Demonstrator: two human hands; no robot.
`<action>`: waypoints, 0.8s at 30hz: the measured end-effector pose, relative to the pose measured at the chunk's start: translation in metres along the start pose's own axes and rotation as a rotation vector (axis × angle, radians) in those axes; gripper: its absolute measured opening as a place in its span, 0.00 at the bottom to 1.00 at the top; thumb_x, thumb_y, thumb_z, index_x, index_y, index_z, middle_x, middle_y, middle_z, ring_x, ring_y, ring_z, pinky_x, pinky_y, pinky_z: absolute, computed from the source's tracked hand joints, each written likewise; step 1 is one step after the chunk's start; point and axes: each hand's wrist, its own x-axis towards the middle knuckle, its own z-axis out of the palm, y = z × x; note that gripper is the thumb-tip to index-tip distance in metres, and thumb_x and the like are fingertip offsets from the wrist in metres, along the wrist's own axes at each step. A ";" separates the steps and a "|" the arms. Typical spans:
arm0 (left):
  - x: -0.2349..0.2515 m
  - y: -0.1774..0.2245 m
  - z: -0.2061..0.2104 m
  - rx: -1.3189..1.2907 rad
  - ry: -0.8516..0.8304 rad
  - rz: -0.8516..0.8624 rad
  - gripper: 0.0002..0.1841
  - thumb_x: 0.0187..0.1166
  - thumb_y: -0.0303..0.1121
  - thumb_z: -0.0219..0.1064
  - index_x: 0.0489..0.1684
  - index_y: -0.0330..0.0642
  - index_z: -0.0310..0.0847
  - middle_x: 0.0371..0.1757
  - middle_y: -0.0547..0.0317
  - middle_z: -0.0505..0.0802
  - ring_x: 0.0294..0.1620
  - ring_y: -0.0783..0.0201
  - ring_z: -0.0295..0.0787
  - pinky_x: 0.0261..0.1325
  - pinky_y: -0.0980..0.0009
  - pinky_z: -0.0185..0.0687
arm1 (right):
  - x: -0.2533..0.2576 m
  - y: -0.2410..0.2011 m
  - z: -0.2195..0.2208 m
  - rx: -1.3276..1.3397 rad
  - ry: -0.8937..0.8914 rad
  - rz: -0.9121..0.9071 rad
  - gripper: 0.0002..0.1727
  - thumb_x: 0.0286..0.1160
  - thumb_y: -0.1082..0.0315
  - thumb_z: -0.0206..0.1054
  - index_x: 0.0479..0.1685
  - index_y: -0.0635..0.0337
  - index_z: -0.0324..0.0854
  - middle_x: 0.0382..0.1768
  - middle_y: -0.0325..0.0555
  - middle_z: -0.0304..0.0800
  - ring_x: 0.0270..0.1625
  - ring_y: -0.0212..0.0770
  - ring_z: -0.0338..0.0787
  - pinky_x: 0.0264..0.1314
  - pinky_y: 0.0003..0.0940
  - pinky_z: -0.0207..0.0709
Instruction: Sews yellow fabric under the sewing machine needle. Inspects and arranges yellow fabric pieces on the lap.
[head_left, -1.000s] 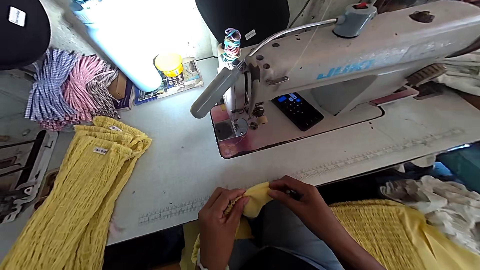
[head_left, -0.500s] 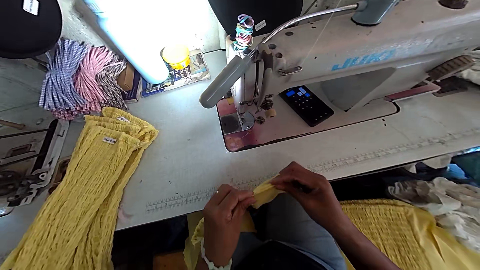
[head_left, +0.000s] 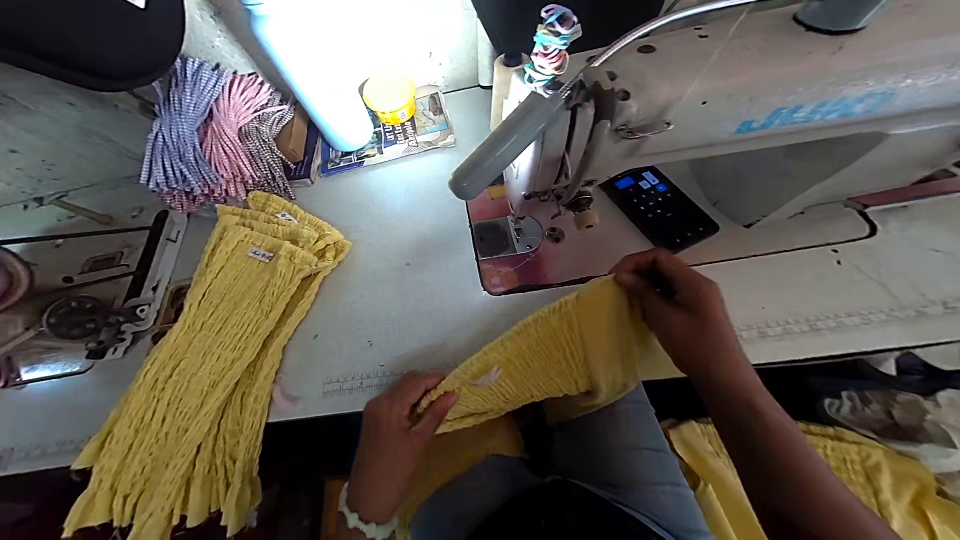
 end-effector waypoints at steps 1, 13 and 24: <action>-0.005 -0.002 -0.007 -0.090 0.007 -0.048 0.15 0.73 0.40 0.74 0.49 0.37 0.92 0.38 0.63 0.95 0.38 0.80 0.91 0.44 0.83 0.87 | 0.003 0.001 0.000 -0.001 0.022 0.023 0.08 0.82 0.68 0.62 0.47 0.62 0.83 0.33 0.33 0.83 0.32 0.16 0.79 0.34 0.11 0.73; -0.017 0.050 -0.048 -0.747 -0.192 0.302 0.20 0.86 0.40 0.64 0.77 0.56 0.81 0.74 0.75 0.86 0.67 0.81 0.84 0.64 0.81 0.84 | -0.016 -0.055 0.069 0.033 -0.066 -0.373 0.15 0.88 0.59 0.60 0.51 0.56 0.91 0.56 0.45 0.92 0.57 0.31 0.88 0.57 0.23 0.82; 0.021 0.084 -0.033 -0.015 0.356 0.430 0.08 0.82 0.44 0.70 0.42 0.52 0.89 0.66 0.63 0.81 0.71 0.75 0.75 0.73 0.77 0.73 | -0.014 -0.128 0.040 0.275 -0.264 -0.532 0.03 0.78 0.69 0.70 0.41 0.56 0.83 0.43 0.36 0.87 0.44 0.19 0.85 0.44 0.09 0.79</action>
